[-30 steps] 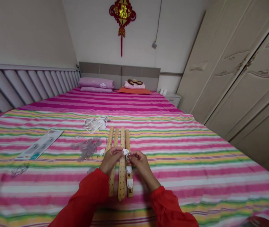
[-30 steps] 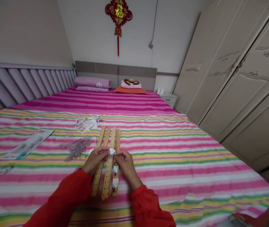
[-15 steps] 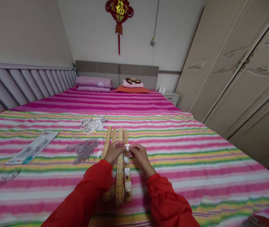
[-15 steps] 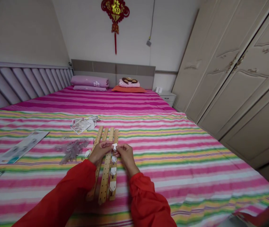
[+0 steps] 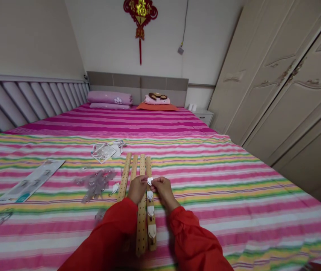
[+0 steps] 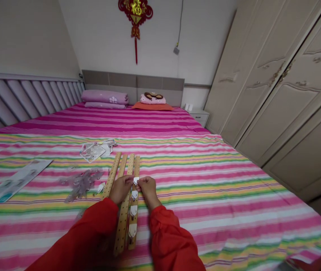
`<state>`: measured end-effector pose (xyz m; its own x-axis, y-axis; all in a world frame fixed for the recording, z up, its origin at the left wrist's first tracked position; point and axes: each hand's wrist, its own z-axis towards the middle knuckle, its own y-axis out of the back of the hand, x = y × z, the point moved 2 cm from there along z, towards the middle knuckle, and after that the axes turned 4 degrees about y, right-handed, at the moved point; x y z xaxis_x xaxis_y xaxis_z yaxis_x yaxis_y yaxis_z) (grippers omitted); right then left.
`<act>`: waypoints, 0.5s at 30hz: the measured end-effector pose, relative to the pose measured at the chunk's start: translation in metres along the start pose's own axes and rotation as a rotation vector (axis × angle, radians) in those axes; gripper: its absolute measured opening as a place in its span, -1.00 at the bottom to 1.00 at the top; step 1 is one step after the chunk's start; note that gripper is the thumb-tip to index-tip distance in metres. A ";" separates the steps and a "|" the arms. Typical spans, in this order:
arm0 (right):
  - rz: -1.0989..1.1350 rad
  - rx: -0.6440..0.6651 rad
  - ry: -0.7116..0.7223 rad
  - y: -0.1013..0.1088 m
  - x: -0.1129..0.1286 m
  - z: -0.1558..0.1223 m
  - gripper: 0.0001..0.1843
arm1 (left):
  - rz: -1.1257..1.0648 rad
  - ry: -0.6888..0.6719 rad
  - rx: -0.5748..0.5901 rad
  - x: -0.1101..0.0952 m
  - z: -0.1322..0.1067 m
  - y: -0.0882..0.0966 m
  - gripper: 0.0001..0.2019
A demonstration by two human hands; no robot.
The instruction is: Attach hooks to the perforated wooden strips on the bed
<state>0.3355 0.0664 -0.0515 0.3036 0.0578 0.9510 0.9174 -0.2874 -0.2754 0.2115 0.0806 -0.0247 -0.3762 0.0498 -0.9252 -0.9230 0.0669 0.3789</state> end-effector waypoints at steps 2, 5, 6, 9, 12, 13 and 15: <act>-0.009 0.003 -0.006 0.000 -0.001 0.001 -0.87 | 0.116 -0.060 -0.002 0.001 0.001 -0.002 -0.74; -0.024 0.002 -0.014 -0.001 -0.001 0.003 -0.87 | 0.295 -0.139 -0.024 0.005 0.002 -0.005 -0.70; -0.029 -0.001 -0.016 -0.001 -0.001 0.003 -0.88 | 0.344 -0.165 -0.031 0.006 0.002 -0.005 -0.69; -0.044 -0.012 -0.023 -0.001 -0.001 0.003 -0.88 | 0.447 -0.238 -0.041 0.008 0.001 -0.007 -0.69; -0.055 -0.017 -0.034 -0.001 -0.001 0.003 -0.89 | 0.481 -0.284 -0.064 0.011 -0.001 -0.009 -0.68; -0.056 -0.017 -0.038 -0.001 -0.001 0.003 -0.89 | 0.483 -0.298 -0.073 0.012 -0.002 -0.010 -0.68; -0.058 -0.017 -0.046 -0.001 -0.002 0.004 -0.88 | 0.480 -0.326 -0.086 0.014 -0.003 -0.012 -0.66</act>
<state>0.3355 0.0702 -0.0533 0.2622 0.1185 0.9577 0.9293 -0.2983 -0.2175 0.2168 0.0779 -0.0426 -0.7222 0.3596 -0.5908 -0.6636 -0.1193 0.7385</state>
